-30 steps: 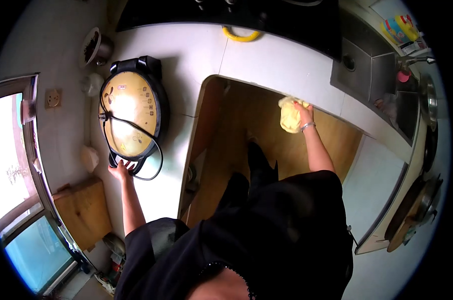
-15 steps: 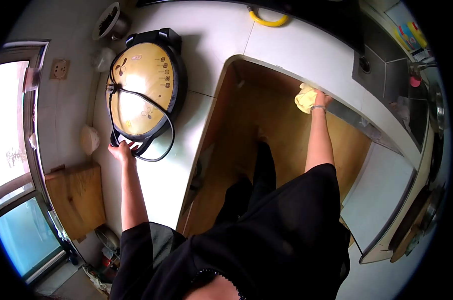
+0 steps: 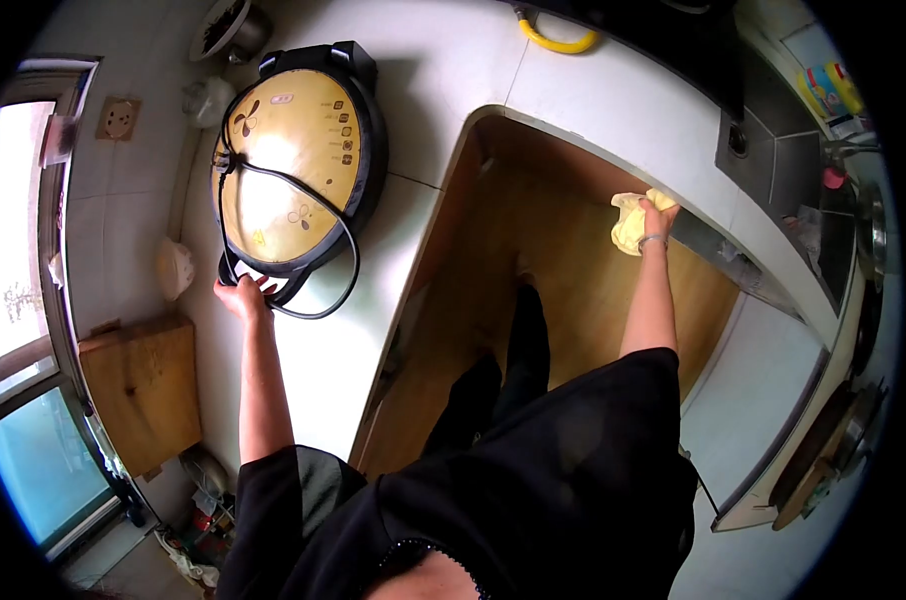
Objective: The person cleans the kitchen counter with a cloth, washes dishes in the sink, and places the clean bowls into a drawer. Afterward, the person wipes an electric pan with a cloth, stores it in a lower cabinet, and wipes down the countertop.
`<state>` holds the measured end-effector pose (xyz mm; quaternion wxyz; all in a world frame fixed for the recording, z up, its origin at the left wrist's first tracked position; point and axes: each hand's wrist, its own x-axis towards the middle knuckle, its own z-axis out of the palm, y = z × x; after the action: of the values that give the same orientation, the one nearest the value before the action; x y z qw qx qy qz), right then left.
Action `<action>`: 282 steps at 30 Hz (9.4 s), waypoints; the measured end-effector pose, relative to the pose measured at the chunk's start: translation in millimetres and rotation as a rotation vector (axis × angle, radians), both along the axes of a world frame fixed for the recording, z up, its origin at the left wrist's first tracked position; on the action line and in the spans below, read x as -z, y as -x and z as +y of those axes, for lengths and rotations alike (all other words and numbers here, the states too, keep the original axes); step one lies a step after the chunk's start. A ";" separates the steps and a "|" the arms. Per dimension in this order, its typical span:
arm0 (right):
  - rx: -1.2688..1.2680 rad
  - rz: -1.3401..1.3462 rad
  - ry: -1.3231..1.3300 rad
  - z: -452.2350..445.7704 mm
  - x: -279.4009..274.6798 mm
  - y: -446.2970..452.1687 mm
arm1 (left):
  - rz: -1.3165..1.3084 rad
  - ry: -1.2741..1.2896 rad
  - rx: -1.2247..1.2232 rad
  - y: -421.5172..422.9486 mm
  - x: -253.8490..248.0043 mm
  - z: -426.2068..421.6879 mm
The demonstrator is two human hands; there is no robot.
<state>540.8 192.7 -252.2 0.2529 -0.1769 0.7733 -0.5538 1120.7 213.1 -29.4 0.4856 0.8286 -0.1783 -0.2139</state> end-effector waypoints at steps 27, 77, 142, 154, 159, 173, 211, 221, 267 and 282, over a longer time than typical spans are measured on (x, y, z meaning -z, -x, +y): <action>-1.665 0.132 -0.536 99.9 -87.3 -213.9 | -0.026 -0.038 -0.016 -7.8 3.1 -3.5; -1.250 -0.414 -0.477 -98.2 -235.4 -355.9 | -0.449 0.027 0.640 -79.2 -16.7 -39.0; -0.470 -1.070 0.163 221.2 -88.0 -64.3 | 0.143 0.406 0.922 217.3 89.9 160.2; 0.166 -1.254 0.176 183.1 -26.9 -60.4 | 0.078 -0.027 0.926 222.4 95.0 138.3; 0.089 -1.302 0.173 176.2 -15.0 -48.6 | -0.269 -0.261 0.920 217.5 155.8 119.4; -0.056 -1.326 0.085 176.4 -7.3 -31.6 | -0.365 -0.403 0.885 221.3 217.3 98.5; -1.038 1.224 -0.197 144.3 -283.3 -43.9 | 0.911 0.398 -0.811 196.9 53.7 363.1; -1.154 0.983 0.145 149.6 -255.3 -20.0 | 0.250 -0.307 -0.561 217.1 44.3 412.5; -1.678 1.337 0.179 188.4 -282.7 -847.6 | -0.425 -1.003 -0.507 -93.9 -40.9 544.3; -1.723 1.193 0.774 108.6 -255.0 -649.9 | -0.434 -1.007 -0.537 -93.9 -42.0 547.2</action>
<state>1190.7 301.4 2.8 0.0685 -0.9582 0.1653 -0.2231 1214.6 760.3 12.6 0.0236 0.9971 0.0652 0.0318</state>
